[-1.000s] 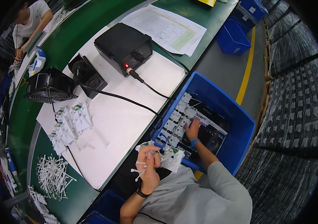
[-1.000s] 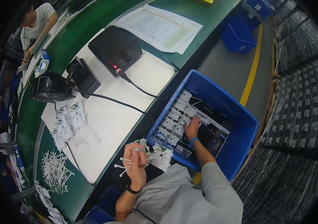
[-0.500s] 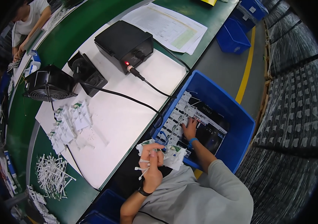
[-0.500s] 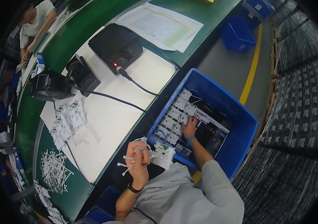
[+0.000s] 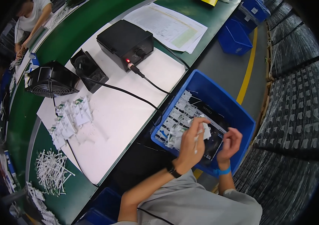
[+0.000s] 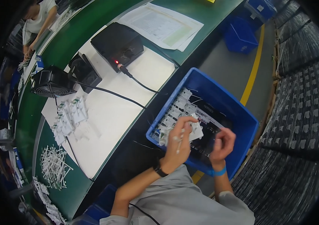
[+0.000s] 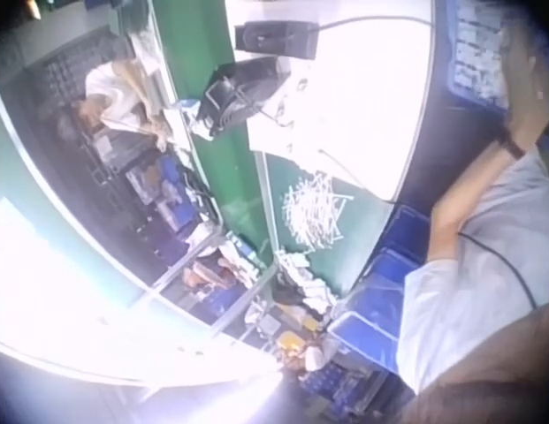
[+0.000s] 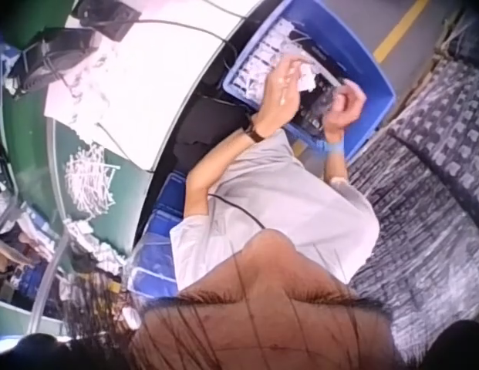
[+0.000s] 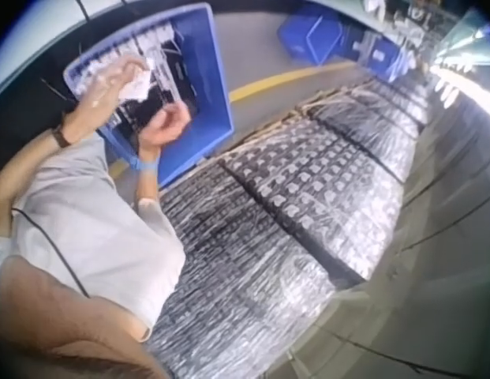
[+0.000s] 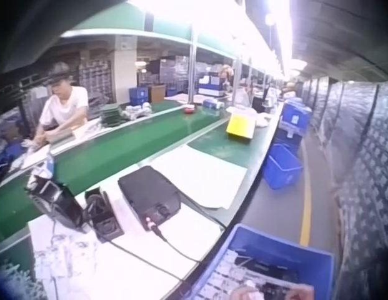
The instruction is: Soldering wires onto small circuit boards at an assembly line workstation.
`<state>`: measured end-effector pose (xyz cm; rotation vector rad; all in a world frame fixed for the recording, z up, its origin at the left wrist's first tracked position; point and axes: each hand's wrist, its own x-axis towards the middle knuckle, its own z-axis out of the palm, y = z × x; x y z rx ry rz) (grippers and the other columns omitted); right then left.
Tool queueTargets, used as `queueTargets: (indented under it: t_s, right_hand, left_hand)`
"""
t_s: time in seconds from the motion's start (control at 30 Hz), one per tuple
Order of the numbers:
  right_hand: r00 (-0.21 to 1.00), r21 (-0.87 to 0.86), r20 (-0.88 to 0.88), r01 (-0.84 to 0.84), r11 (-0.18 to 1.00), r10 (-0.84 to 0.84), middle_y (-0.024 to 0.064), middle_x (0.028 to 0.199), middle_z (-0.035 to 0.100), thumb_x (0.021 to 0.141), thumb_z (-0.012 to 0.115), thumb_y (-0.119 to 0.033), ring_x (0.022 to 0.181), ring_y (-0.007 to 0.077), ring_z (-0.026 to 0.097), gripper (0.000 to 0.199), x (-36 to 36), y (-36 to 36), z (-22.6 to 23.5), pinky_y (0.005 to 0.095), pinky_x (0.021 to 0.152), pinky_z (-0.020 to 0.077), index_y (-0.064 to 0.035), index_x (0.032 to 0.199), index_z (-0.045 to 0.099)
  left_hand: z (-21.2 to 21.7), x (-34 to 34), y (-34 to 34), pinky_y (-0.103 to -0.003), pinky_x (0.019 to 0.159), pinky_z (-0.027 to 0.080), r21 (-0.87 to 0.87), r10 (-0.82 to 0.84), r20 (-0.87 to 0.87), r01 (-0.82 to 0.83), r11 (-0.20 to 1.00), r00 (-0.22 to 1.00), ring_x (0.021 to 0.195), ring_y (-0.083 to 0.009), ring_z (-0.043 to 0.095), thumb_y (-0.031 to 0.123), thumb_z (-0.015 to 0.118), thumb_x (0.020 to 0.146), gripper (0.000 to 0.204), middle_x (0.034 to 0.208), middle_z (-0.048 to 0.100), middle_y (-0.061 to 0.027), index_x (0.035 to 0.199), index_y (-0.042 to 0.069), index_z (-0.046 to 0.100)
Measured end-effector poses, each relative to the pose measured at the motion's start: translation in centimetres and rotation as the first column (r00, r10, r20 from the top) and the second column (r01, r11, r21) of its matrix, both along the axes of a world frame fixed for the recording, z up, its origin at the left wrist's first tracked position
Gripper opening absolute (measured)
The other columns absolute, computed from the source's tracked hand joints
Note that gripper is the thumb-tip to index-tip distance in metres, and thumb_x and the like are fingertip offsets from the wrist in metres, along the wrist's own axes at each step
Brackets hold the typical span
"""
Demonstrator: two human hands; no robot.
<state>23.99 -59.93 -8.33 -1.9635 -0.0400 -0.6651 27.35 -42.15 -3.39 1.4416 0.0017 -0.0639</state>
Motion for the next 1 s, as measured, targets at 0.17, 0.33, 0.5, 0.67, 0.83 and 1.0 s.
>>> queueTargets:
  t_s: [0.17, 0.33, 0.5, 0.67, 0.83, 1.0]
  right_hand:
    - [0.865, -0.219, -0.484, -0.267, 0.939, 0.133, 0.0135, 0.078, 0.064, 0.088, 0.071, -0.013, 0.063, 0.0197, 0.061, 0.040, 0.9, -0.3, -1.6, 0.0313, 0.058, 0.0470, -0.0030, 0.127, 0.063]
    - [0.940, -0.199, -0.301, -0.225, 0.954, 0.159, 0.0159, 0.073, 0.065, 0.091, 0.068, -0.012, 0.065, 0.0260, 0.065, 0.015, 1.2, -2.7, -8.9, 0.0364, 0.061, 0.0480, -0.0009, 0.100, 0.069]
    - [0.878, -0.201, -0.457, -0.257, 0.945, 0.141, 0.0158, 0.080, 0.064, 0.090, 0.066, -0.009, 0.070, 0.0330, 0.066, 0.015, -0.4, -6.1, -13.2, 0.0383, 0.062, 0.0487, 0.0020, 0.081, 0.062]
    - [0.945, -0.377, -0.324, -0.093, 0.921, -0.037, 0.0155, 0.089, 0.065, 0.090, 0.064, -0.003, 0.078, 0.0342, 0.066, 0.010, 1.2, -6.7, -14.6, 0.0382, 0.069, 0.0521, 0.0014, 0.093, 0.072]
    - [0.925, -0.328, -0.357, 0.004, 0.945, -0.127, 0.0164, 0.096, 0.069, 0.094, 0.064, -0.008, 0.087, 0.0364, 0.069, 0.013, 4.6, -9.5, -20.7, 0.0406, 0.074, 0.0524, 0.0020, 0.094, 0.073]
    - [0.877, -0.459, -0.396, 0.069, 0.886, -0.273, 0.0178, 0.092, 0.071, 0.095, 0.065, -0.021, 0.086, 0.0394, 0.068, 0.022, 8.9, -11.9, -26.8, 0.0462, 0.075, 0.0519, -0.0013, 0.091, 0.075]
  left_hand:
    - [-4.1, -0.1, -4.6, -0.045, 0.077, 0.051, 0.060, -0.092, 0.170, 0.083, 0.995, 0.981, 0.091, -0.0440, 0.064, 0.009, 0.042, 0.103, 0.021, 0.100, 0.063, -0.0243, 0.118, 0.002, 0.055]
    - [-9.1, -1.8, -7.5, -0.054, 0.075, 0.050, 0.224, -0.197, 0.085, 0.174, 0.959, 0.977, 0.094, -0.0495, 0.061, 0.004, 0.056, 0.096, 0.027, 0.114, 0.056, -0.0227, 0.122, 0.004, 0.049]
    - [-13.3, -2.4, -8.6, -0.054, 0.074, 0.051, 0.253, -0.207, -0.009, 0.203, 0.946, 0.978, 0.093, -0.0496, 0.061, 0.013, 0.055, 0.100, 0.022, 0.114, 0.051, -0.0216, 0.120, 0.006, 0.048]
    - [-16.4, -2.4, -8.7, -0.054, 0.076, 0.052, 0.297, -0.123, -0.097, 0.147, 0.943, 0.988, 0.094, -0.0491, 0.063, 0.026, 0.062, 0.099, 0.031, 0.115, 0.055, -0.0219, 0.119, 0.006, 0.050]
    - [-18.4, -2.4, -8.2, -0.049, 0.073, 0.049, 0.242, -0.100, -0.145, 0.134, 0.961, 0.984, 0.084, -0.0432, 0.062, 0.015, 0.063, 0.098, 0.015, 0.086, 0.062, -0.0195, 0.106, 0.003, 0.058]
    - [-20.0, -2.9, -8.1, -0.051, 0.073, 0.048, 0.271, -0.111, -0.163, 0.153, 0.950, 0.980, 0.091, -0.0480, 0.062, 0.012, 0.058, 0.100, 0.012, 0.091, 0.065, -0.0246, 0.105, 0.002, 0.058]
